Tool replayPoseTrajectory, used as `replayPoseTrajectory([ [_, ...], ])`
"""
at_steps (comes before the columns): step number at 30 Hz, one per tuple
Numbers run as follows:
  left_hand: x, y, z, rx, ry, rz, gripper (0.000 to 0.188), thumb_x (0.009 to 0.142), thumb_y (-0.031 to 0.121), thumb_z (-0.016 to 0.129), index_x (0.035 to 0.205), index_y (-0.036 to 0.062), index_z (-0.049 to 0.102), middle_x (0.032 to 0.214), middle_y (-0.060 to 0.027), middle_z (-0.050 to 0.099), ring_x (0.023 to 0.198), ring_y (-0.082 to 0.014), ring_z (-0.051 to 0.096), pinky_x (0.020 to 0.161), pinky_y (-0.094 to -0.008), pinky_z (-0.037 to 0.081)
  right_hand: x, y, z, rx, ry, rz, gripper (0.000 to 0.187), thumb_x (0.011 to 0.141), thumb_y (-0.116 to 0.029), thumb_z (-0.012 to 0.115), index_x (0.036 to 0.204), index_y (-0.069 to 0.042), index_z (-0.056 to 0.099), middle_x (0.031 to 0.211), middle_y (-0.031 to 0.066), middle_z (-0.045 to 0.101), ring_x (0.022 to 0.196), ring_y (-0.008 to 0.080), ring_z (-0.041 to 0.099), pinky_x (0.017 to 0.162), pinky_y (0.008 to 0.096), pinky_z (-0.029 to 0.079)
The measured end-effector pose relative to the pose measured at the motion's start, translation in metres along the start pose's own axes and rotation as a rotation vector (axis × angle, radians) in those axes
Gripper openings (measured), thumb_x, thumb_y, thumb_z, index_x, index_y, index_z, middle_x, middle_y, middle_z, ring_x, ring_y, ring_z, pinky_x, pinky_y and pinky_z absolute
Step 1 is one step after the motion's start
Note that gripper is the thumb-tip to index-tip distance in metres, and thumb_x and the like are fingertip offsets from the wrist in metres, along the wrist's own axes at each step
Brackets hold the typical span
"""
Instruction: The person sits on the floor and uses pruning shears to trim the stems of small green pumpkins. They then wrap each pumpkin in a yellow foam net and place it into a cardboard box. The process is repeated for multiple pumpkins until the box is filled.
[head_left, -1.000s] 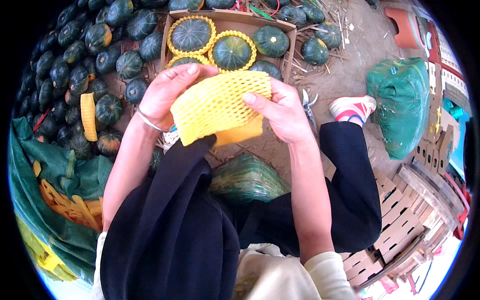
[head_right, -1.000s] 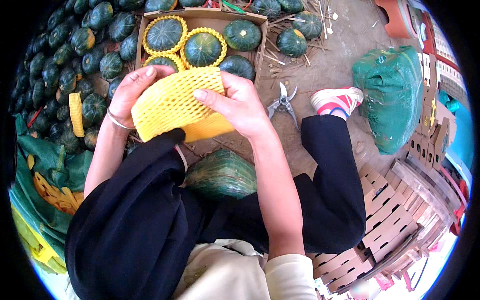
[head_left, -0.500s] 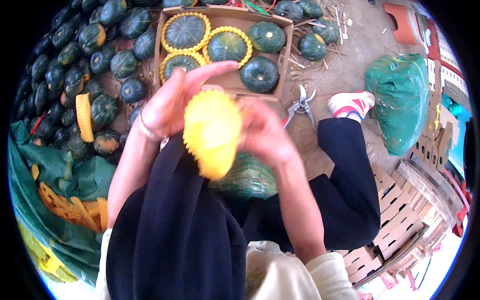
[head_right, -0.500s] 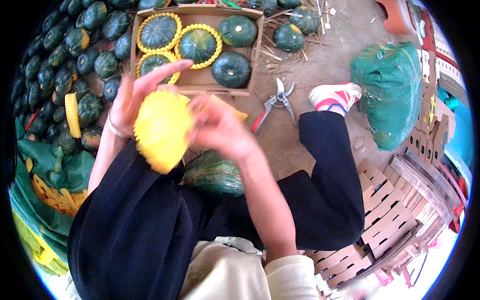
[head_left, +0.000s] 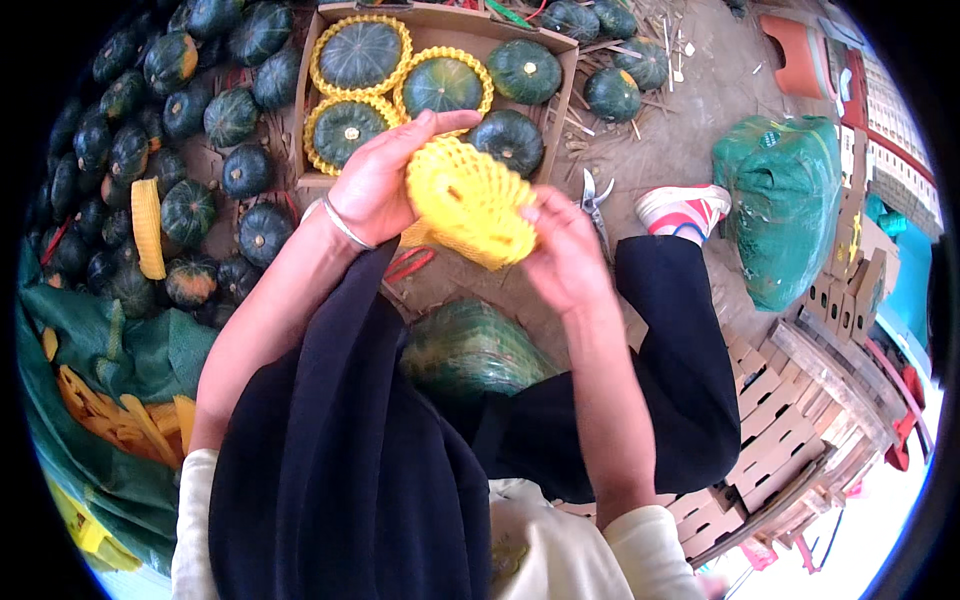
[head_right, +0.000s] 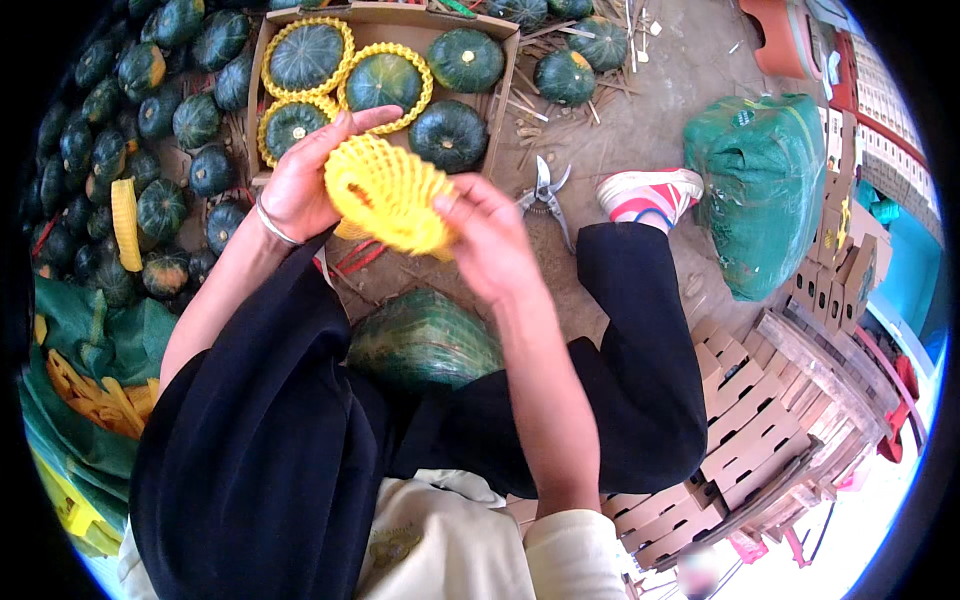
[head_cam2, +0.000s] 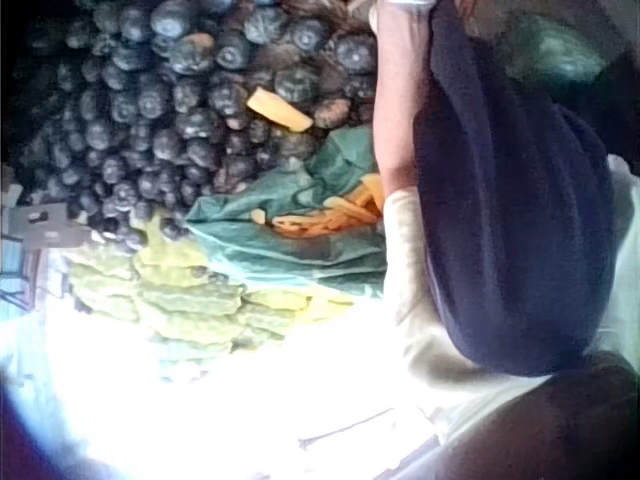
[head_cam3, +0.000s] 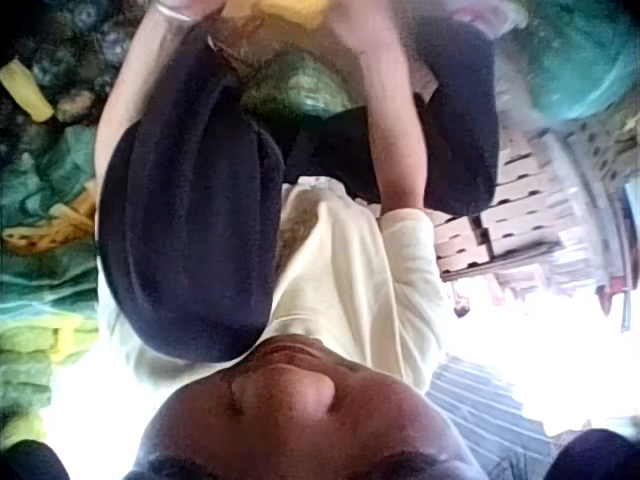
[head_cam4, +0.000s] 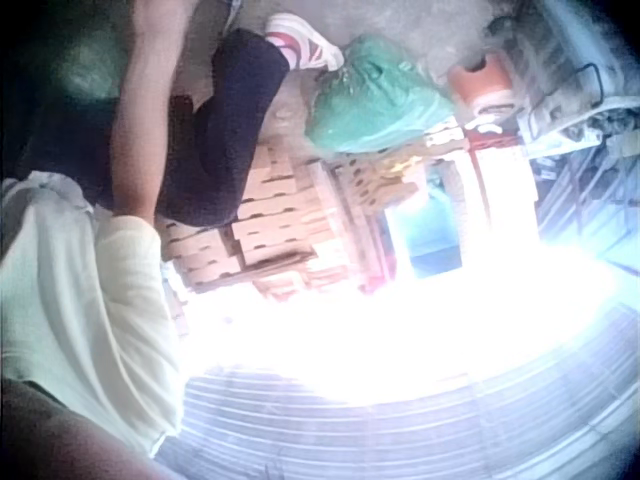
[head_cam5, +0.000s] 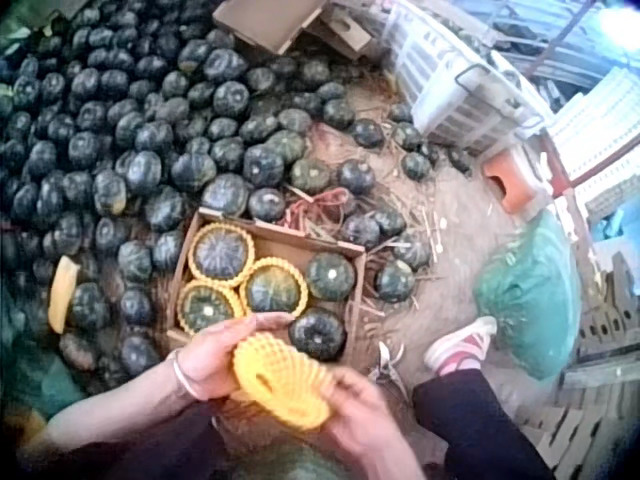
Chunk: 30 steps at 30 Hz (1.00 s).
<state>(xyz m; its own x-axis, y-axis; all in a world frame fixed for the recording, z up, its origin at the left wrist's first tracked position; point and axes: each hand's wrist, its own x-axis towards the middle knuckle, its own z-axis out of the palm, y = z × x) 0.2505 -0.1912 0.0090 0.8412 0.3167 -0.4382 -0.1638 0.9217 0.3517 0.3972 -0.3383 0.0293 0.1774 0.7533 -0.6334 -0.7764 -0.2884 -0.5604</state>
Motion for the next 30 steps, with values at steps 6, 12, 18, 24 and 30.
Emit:
replayPoseTrajectory([
  [6, -0.029, -0.029, -0.031, 0.428, -0.118, -0.213, 0.049, 0.092, 0.037, 0.054, 0.126, 0.0019, 0.05, 0.09, 0.0027, 0.058, 0.082, -0.0062, 0.056, 0.076, -0.0234, 0.047, -0.02, -0.007, 0.008, 0.302, -0.034, 0.014, 0.033, 0.085, -0.019, 0.06, 0.11, 0.002, 0.055, 0.108, 0.0143, 0.062, 0.097, 0.0254, 0.062, 0.09, 0.0385, 0.048],
  [12, 0.062, -0.044, -0.029, 0.833, 0.344, -0.2, 0.021, 0.091, 0.02, 0.055, 0.099, 0.0005, 0.054, 0.089, -0.0055, 0.061, 0.081, -0.0127, 0.059, 0.069, -0.0273, 0.05, 0.089, -0.044, -0.017, -1.439, 0.138, -0.35, 0.026, 0.083, -0.015, 0.057, 0.101, 0.001, 0.049, 0.089, 0.0208, 0.062, 0.084, 0.0317, 0.063, 0.073, 0.0368, 0.049],
  [18, 0.018, -0.04, -0.035, 0.124, 0.549, 0.006, 0.019, 0.093, 0.018, 0.052, 0.103, 0.0015, 0.054, 0.102, -0.01, 0.062, 0.089, -0.0197, 0.062, 0.081, -0.0337, 0.052, 0.064, -0.042, 0.013, -1.636, 0.24, -0.408, 0.024, 0.091, -0.023, 0.049, 0.101, -0.002, 0.041, 0.075, 0.0281, 0.06, 0.076, 0.0462, 0.06, 0.067, 0.0516, 0.046],
  [24, -0.022, -0.011, -0.04, -0.169, 0.331, 0.071, 0.03, 0.095, 0.023, 0.043, 0.111, 0.0002, 0.055, 0.109, -0.0138, 0.063, 0.098, -0.0235, 0.062, 0.091, -0.0362, 0.048, 0.012, 0.001, 0.059, -1.418, 0.26, -0.479, 0.019, 0.095, -0.023, 0.043, 0.097, -0.004, 0.04, 0.072, 0.0267, 0.059, 0.071, 0.0452, 0.06, 0.064, 0.0521, 0.045],
  [30, -0.037, 0.007, -0.01, -0.378, 0.072, 0.0, 0.045, 0.098, 0.034, 0.036, 0.123, -0.0014, 0.049, 0.119, -0.0155, 0.058, 0.107, -0.024, 0.058, 0.095, -0.0377, 0.046, 0.045, 0.003, 0.037, -0.507, 0.153, -0.285, 0.027, 0.095, -0.025, 0.05, 0.089, 0.0, 0.055, 0.077, 0.0022, 0.056, 0.072, 0.0084, 0.05, 0.066, 0.0264, 0.042],
])
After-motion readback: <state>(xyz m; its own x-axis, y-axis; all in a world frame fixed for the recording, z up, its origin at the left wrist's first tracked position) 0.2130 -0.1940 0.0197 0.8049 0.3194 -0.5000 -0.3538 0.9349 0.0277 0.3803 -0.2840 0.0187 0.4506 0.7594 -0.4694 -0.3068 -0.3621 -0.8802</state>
